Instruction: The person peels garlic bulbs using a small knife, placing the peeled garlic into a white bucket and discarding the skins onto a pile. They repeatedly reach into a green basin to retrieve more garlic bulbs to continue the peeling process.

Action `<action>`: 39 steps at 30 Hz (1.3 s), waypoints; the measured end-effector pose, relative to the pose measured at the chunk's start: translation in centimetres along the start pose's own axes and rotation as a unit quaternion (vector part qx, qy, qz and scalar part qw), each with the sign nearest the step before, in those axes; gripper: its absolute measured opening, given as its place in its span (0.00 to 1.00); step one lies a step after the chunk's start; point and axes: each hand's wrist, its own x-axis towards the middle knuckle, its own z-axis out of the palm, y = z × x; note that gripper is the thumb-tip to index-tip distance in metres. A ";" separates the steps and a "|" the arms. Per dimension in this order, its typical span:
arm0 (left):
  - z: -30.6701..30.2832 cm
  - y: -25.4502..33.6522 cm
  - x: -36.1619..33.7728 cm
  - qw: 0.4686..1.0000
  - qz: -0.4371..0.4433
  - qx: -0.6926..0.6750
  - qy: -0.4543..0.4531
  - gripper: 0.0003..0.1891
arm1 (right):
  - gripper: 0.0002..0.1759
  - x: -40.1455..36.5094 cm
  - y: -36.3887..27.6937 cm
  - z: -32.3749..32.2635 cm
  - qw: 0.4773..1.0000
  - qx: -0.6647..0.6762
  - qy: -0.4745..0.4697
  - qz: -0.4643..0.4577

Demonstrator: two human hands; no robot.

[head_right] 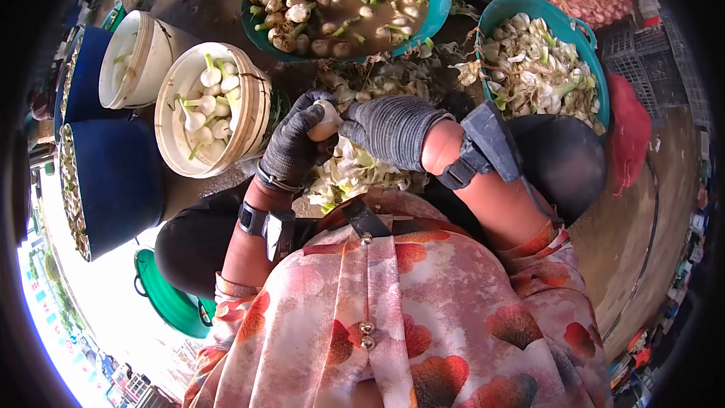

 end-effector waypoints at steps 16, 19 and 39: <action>-0.2 0.3 -0.5 0.988 0.067 0.125 -0.059 0.18 | 0.21 0.3 0.8 1.4 0.948 0.274 0.156 0.043; 0.1 1.2 -0.6 0.929 0.142 0.341 -0.031 0.20 | 0.21 0.4 0.7 0.8 0.957 0.227 0.173 0.055; -1.2 -0.4 0.3 0.980 0.155 -0.097 0.074 0.24 | 0.12 0.7 2.0 4.8 0.958 0.239 0.154 0.044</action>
